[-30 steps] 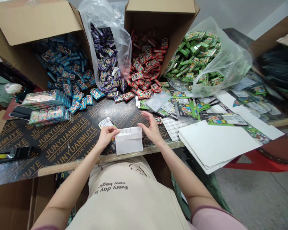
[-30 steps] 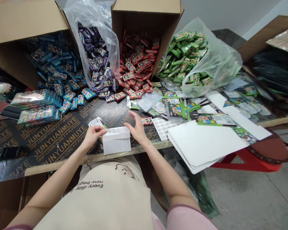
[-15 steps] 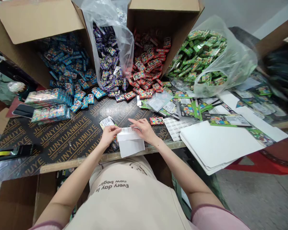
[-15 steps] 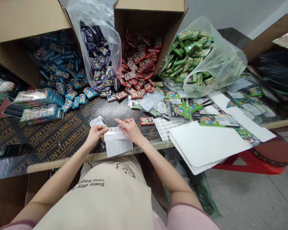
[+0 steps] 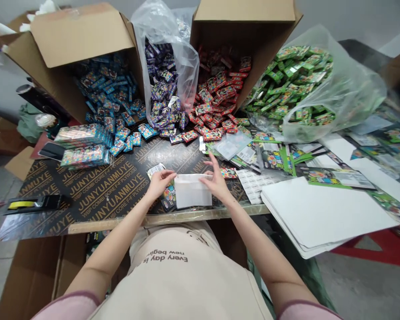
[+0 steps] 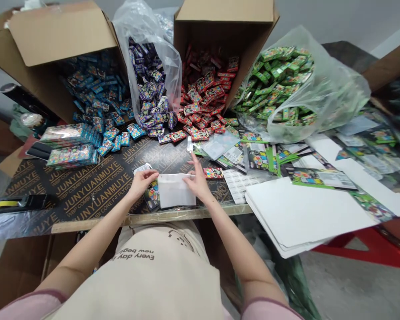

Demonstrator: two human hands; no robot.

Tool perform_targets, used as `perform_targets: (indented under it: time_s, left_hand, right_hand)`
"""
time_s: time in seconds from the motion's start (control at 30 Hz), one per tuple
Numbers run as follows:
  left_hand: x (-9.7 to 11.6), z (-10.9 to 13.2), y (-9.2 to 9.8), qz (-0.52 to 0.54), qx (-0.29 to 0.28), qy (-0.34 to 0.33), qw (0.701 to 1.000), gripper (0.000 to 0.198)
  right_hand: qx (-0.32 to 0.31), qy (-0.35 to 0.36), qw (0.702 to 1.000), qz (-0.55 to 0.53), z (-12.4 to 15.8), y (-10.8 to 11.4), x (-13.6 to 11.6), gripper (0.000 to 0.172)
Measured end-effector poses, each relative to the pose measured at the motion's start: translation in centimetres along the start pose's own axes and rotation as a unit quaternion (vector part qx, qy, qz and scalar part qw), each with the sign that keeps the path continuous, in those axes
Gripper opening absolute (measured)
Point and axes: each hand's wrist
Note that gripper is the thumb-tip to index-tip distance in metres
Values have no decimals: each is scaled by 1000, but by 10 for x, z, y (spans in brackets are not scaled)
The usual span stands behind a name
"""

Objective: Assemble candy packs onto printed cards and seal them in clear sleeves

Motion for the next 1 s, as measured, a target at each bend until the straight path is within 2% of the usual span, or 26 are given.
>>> perform_targets:
  time_s: [0.03, 0.1, 0.17, 0.23, 0.33, 0.43, 0.53, 0.67, 0.8, 0.87, 1.0]
  left_hand:
    - [-3, -6, 9, -84, 42, -24, 995, 43]
    - [-11, -18, 29, -245, 97, -36, 964, 62]
    - [-21, -26, 44, -342, 84, -17, 936, 67]
    - [-27, -28, 50, -358, 55, -10, 932, 62]
    - [-24, -26, 48, -269, 62, -19, 961, 50]
    - [-5, -21, 46, -133, 67, -52, 987, 22]
    - [19, -14, 47, -48, 40, -75, 995, 16]
    - [42, 2, 46, -25, 30, -84, 996, 15]
    - [49, 19, 41, -39, 52, -127, 990, 12]
    - [50, 21, 39, -9, 49, -110, 993, 13]
    - [49, 13, 39, 93, 18, -24, 995, 23]
  right_hand:
    - [12, -1, 1000, 21, -1, 1, 5, 88]
    - [22, 2, 996, 89, -3, 3, 15, 89]
    - [1, 10, 985, 172, -2, 3, 25, 92]
    - [-33, 18, 966, 256, 0, 2, 30, 93]
    - [-39, 30, 945, 323, -1, -2, 26, 83]
    - [25, 54, 971, 231, -12, -10, 4, 78]
    - [49, 69, 995, 49, -31, -25, -26, 83]
    - [14, 90, 991, -101, -50, -50, -52, 78]
    - [33, 78, 989, -124, -55, -54, -57, 69]
    - [26, 61, 987, -148, -56, -51, -57, 73]
    - [-40, 12, 976, -215, -59, -47, -58, 83]
Point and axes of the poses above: each hand's wrist, its own z-axis away from the middle knuckle, its own y-axis out of the back of the hand, x = y × z, and after that the axes turned 7 degrees about y, right-handed
